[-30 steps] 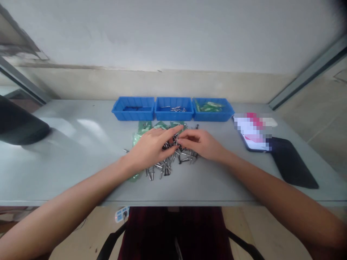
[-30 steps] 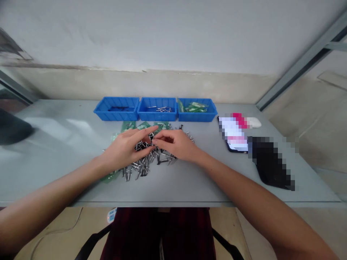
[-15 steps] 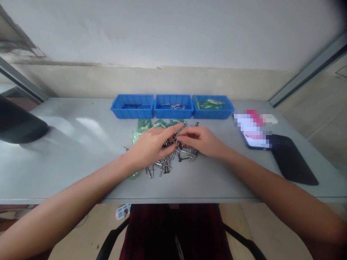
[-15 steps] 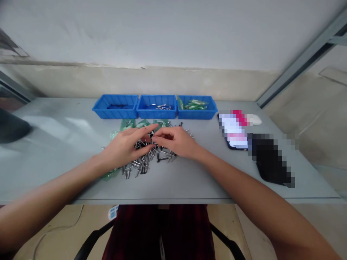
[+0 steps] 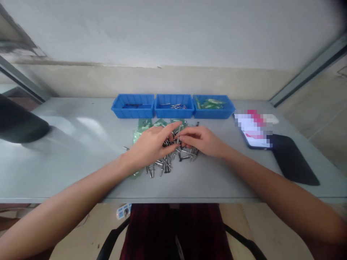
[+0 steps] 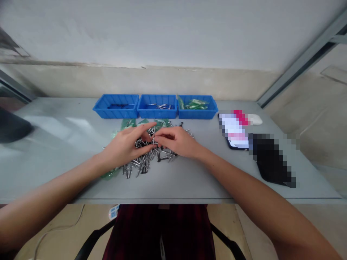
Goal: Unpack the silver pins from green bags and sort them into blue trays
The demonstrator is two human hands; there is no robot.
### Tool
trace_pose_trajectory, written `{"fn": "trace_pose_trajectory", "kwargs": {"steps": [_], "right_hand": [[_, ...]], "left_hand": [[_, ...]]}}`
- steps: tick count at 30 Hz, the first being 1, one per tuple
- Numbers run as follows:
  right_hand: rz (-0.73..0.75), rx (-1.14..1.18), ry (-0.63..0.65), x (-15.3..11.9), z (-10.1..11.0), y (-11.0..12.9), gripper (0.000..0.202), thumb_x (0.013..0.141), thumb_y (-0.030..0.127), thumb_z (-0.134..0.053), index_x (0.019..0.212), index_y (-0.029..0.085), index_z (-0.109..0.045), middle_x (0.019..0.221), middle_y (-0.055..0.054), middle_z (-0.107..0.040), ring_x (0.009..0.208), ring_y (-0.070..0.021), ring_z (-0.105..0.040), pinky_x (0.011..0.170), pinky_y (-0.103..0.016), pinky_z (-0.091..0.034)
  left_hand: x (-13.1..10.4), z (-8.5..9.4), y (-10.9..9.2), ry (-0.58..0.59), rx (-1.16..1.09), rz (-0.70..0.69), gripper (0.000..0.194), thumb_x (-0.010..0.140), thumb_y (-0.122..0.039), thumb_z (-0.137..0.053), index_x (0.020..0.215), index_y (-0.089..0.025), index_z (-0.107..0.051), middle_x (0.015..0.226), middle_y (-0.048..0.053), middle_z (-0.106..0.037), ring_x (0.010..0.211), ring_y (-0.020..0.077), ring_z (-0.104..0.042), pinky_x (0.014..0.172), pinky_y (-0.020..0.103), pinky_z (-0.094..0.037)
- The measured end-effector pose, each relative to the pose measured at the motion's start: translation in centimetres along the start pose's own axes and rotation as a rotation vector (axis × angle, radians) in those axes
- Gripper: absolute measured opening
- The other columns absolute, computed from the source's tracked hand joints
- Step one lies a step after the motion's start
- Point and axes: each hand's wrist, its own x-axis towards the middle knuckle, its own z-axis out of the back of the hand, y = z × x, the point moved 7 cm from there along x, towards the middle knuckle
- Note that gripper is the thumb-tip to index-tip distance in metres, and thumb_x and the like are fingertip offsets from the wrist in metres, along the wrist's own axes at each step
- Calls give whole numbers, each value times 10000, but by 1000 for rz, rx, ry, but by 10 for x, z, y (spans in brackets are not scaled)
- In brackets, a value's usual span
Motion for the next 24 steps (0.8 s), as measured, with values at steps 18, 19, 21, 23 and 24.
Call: {"fn": "trace_pose_trajectory", "kwargs": {"steps": [18, 19, 21, 23, 24], "right_hand": [[5, 11, -13, -1, 1, 3, 219, 900, 350, -525, 860, 187, -666, 708, 5, -593, 617, -103, -506, 562, -247, -381], [5, 8, -16, -1, 1, 4, 216, 901, 348, -525, 860, 188, -664, 705, 7, -592, 616, -102, -504, 562, -247, -380], [8, 2, -19, -1, 1, 4, 219, 901, 351, -527, 854, 187, -664, 700, 7, -595, 609, -101, -503, 557, -248, -377], [14, 0, -19, -1, 1, 5, 228, 902, 358, -526, 849, 186, -666, 705, 5, -603, 597, -98, -502, 546, -247, -375], [17, 2, -21, 0, 2, 5, 229, 903, 358, -525, 853, 186, -668, 711, 3, -608, 596, -97, -503, 544, -246, -376]], "left_hand": [[0, 1, 2, -5, -14, 12, 553, 867, -333, -621, 1356, -194, -404, 842, 15, -681, 790, 183, -633, 694, 301, -472], [0, 1, 2, -5, -12, 3, 535, 869, -344, -616, 1344, -196, -419, 840, 18, -681, 796, 188, -633, 695, 303, -473], [0, 1, 1, -17, -10, -14, 491, 871, -352, -612, 1310, -200, -455, 828, 19, -679, 793, 191, -632, 700, 305, -474], [0, 3, 1, -31, -18, -12, 503, 865, -342, -621, 1315, -199, -447, 814, 12, -669, 764, 180, -629, 686, 294, -470], [0, 3, 1, -35, -21, -5, 527, 860, -337, -629, 1329, -198, -431, 808, 6, -665, 747, 173, -626, 677, 287, -466]]}}
